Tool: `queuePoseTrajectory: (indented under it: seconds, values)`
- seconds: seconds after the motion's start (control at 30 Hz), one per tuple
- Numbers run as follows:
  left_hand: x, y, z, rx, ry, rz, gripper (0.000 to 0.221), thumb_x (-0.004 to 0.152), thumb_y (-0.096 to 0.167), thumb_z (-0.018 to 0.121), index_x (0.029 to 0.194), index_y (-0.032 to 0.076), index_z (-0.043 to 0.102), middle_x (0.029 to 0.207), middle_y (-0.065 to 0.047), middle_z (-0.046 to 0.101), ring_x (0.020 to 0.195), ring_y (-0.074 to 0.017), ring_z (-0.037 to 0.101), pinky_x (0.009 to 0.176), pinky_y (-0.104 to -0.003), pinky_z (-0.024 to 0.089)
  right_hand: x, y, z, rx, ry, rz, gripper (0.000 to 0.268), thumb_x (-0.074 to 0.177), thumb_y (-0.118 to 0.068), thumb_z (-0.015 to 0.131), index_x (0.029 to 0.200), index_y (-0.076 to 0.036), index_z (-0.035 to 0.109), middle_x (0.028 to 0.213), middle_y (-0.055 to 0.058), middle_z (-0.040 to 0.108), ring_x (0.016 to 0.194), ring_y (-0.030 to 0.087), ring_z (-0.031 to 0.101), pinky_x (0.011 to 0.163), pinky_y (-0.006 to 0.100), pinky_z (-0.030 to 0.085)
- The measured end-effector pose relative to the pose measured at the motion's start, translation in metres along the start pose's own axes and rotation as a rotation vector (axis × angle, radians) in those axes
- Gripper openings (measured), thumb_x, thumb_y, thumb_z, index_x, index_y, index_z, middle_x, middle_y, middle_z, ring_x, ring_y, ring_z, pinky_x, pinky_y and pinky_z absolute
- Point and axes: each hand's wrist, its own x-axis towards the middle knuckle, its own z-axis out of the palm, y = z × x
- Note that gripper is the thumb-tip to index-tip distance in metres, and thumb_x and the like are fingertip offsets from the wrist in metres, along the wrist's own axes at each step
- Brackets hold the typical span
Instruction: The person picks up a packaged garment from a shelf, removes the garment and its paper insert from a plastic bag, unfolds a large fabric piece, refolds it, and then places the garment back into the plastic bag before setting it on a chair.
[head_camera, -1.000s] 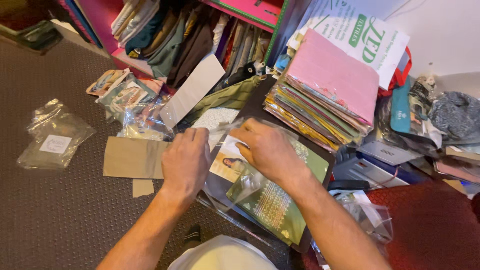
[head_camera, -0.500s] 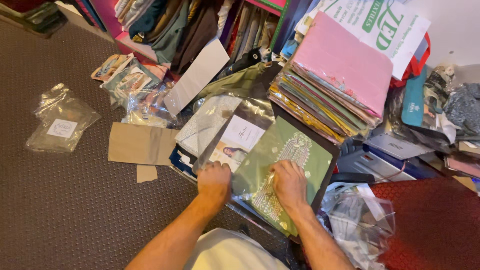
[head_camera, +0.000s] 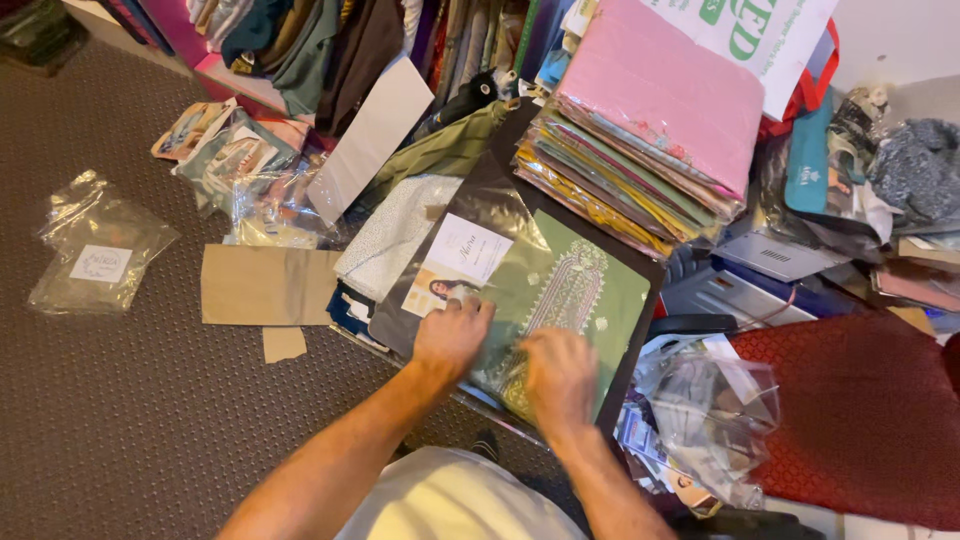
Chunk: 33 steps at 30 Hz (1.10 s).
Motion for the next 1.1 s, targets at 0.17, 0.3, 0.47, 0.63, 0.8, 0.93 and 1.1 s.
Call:
queuePoseTrajectory:
  seconds: [0.17,0.3,0.47,0.63,0.8,0.93,1.1]
  values:
    - [0.0,0.004,0.043,-0.042,0.057,0.042,0.008,0.085,0.02,0.059,0.093,0.019,0.062,0.082,-0.002,0.063,0.07,-0.0246,0.071,0.049,-0.038,0.057,0.003,-0.021,0.053,0.23,-0.268,0.036,0.007,0.081,-0.008,0.061,0.086,-0.007,0.066,0.092,0.013,0.063,0.1,0.034,0.063,0.086,0.041,0.051]
    - [0.007,-0.001,-0.013,-0.034,0.195,0.062,0.012,0.084,0.021,0.06,0.095,0.019,0.064,0.078,0.001,0.057,0.067,-0.0199,0.069,0.05,-0.033,0.057,0.079,-0.057,0.001,0.079,-1.021,0.265,0.062,0.093,-0.049,0.053,0.136,-0.004,0.056,0.138,0.018,0.062,0.138,0.035,0.052,0.117,0.048,0.041]
    - [0.015,-0.042,-0.018,0.053,0.248,0.013,0.011,0.086,0.02,0.059,0.096,0.024,0.062,0.078,0.005,0.054,0.063,-0.015,0.065,0.047,-0.028,0.054,0.096,-0.066,-0.041,-0.178,-1.01,-0.007,0.105,0.081,-0.074,0.061,0.162,-0.017,0.027,0.168,0.02,0.02,0.156,0.04,0.012,0.122,0.066,0.009]
    - [0.01,-0.048,0.001,0.043,0.151,-0.005,0.008,0.081,0.021,0.066,0.088,0.023,0.063,0.08,0.003,0.058,0.066,-0.0184,0.069,0.05,-0.03,0.056,0.039,-0.027,0.054,0.235,-0.824,-0.021,0.072,0.089,-0.039,0.071,0.149,-0.007,0.049,0.16,0.018,0.043,0.151,0.04,0.032,0.125,0.055,0.024]
    - [0.012,-0.058,0.029,-0.011,0.092,-0.134,0.014,0.083,0.022,0.068,0.096,0.021,0.063,0.085,0.001,0.057,0.069,-0.0203,0.07,0.05,-0.036,0.059,0.061,-0.089,-0.026,0.2,-0.919,-0.141,0.097,0.075,-0.082,0.061,0.144,-0.015,0.052,0.156,0.019,0.044,0.15,0.04,0.031,0.122,0.064,0.012]
    - [0.028,-0.071,-0.013,-0.174,-0.143,-0.234,0.02,0.097,0.016,0.069,0.115,0.007,0.065,0.102,-0.011,0.07,0.072,-0.0242,0.074,0.055,-0.046,0.067,0.009,-0.055,-0.005,0.068,-0.89,-0.356,0.107,0.081,-0.061,0.079,0.16,-0.01,0.027,0.164,0.03,0.015,0.153,0.046,0.008,0.12,0.064,0.001]
    - [0.029,-0.112,-0.021,-0.148,-0.136,-0.421,0.023,0.098,0.01,0.067,0.121,0.008,0.068,0.095,-0.009,0.066,0.067,-0.0244,0.068,0.062,-0.041,0.066,-0.037,-0.016,-0.034,0.56,-0.146,0.274,0.032,0.091,-0.019,0.07,0.118,-0.001,0.07,0.123,0.017,0.072,0.117,0.028,0.067,0.106,0.046,0.053]
